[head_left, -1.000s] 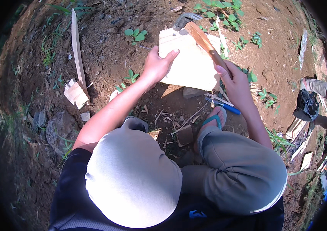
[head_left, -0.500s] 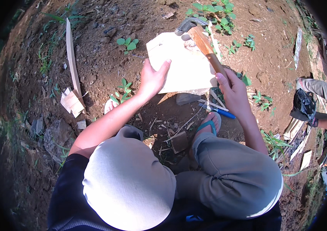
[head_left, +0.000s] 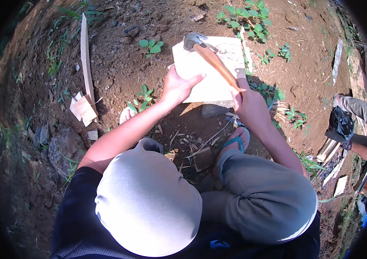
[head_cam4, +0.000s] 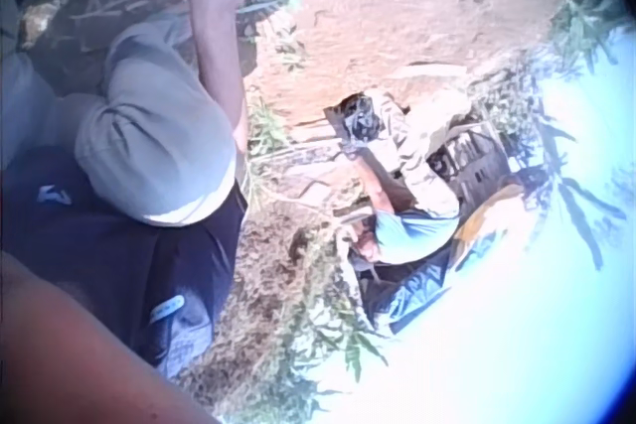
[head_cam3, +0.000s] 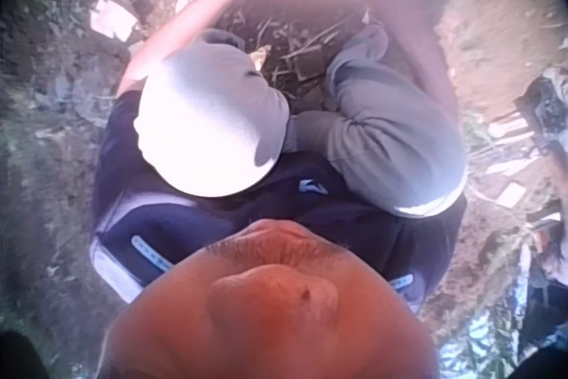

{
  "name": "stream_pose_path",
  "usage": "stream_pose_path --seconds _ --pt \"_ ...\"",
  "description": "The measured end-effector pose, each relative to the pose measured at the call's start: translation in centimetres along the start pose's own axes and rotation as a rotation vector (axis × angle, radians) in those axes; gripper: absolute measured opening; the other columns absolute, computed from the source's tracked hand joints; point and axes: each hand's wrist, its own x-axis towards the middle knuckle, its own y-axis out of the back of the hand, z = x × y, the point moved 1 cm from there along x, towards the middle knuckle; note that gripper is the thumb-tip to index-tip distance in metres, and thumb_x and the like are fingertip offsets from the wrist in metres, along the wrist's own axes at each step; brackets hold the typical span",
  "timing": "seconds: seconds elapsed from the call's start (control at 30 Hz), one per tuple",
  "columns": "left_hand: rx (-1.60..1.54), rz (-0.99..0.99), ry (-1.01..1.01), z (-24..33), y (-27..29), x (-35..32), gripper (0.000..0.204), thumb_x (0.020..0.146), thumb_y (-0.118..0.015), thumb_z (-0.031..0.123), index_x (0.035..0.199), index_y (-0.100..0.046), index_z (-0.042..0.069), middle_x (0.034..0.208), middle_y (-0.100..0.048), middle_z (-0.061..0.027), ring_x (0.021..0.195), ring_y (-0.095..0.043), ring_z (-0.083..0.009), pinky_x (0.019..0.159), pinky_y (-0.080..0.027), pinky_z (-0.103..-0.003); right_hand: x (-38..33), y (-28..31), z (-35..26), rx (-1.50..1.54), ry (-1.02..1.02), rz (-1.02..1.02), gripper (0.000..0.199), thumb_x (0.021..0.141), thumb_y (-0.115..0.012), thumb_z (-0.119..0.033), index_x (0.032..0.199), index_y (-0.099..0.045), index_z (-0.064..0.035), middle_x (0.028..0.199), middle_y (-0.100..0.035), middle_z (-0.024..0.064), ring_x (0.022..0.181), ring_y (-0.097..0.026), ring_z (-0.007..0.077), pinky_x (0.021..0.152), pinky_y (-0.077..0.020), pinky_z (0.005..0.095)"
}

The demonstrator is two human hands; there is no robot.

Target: The person hammers nails into wood pieces to assemble a wooden structure while sitting on the ground outdoors.

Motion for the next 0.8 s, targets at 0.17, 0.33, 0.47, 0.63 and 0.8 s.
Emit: stream_pose_path --seconds 0.17,0.33,0.47,0.63,0.8 --pt "0.028 -0.022 -0.03 -0.5 0.7 0.4 0.053 0.082 -0.084 0.014 0.122 -0.058 -0.007 0.111 -0.072 -0.0144 0.103 -0.07 -0.0212 0.091 -0.056 -0.035 -0.2 3.1 -3.0 0.276 0.08 0.257 0.029 0.104 -0.052 -0.031 0.111 -0.051 -0.0023 0.072 -0.064 0.0254 0.07 -0.066 0.0477 0.057 -0.047 0.0547" --pt "0.003 -0.026 0.008 0.9 0.1 -0.2 0.053 0.081 -0.084 0.014 0.124 -0.059 -0.005 0.113 -0.072 -0.0153 0.104 -0.07 -0.0213 0.092 -0.057 -0.036 -0.1 1.5 -1.5 0.007 0.055 0.139 0.029 0.102 -0.055 -0.031 0.116 -0.051 -0.0058 0.075 -0.066 0.0259 0.072 -0.066 0.0488 0.058 -0.0485 0.0545" --pt "0.018 -0.049 -0.089 0.2 0.7 1.4 0.055 0.082 -0.084 0.013 0.125 -0.058 -0.007 0.116 -0.071 -0.0161 0.106 -0.07 -0.0214 0.095 -0.056 -0.036 0.0 2.8 -3.0 0.256 0.109 0.285 0.026 0.103 -0.056 -0.031 0.115 -0.053 -0.0077 0.075 -0.066 0.0251 0.071 -0.067 0.0475 0.059 -0.0497 0.0538" --pt "-0.057 -0.03 -0.004 0.1 0.2 0.5 0.056 0.08 -0.084 0.012 0.124 -0.058 -0.008 0.118 -0.071 -0.0175 0.111 -0.069 -0.0223 0.099 -0.054 -0.035 0.2 0.7 -1.0 -0.054 0.038 0.118 0.022 0.104 -0.056 -0.025 0.114 -0.053 -0.0052 0.07 -0.063 0.0218 0.063 -0.065 0.0414 0.053 -0.0463 0.0464" --pt "0.032 0.022 -0.018 0.0 0.4 0.6 0.053 0.081 -0.084 0.01 0.125 -0.059 -0.008 0.118 -0.071 -0.0158 0.109 -0.068 -0.0202 0.098 -0.055 -0.035 -0.3 1.5 -1.7 0.132 0.068 0.226 0.021 0.103 -0.058 -0.022 0.113 -0.054 -0.0031 0.072 -0.063 0.0254 0.067 -0.066 0.0465 0.053 -0.0457 0.0498"
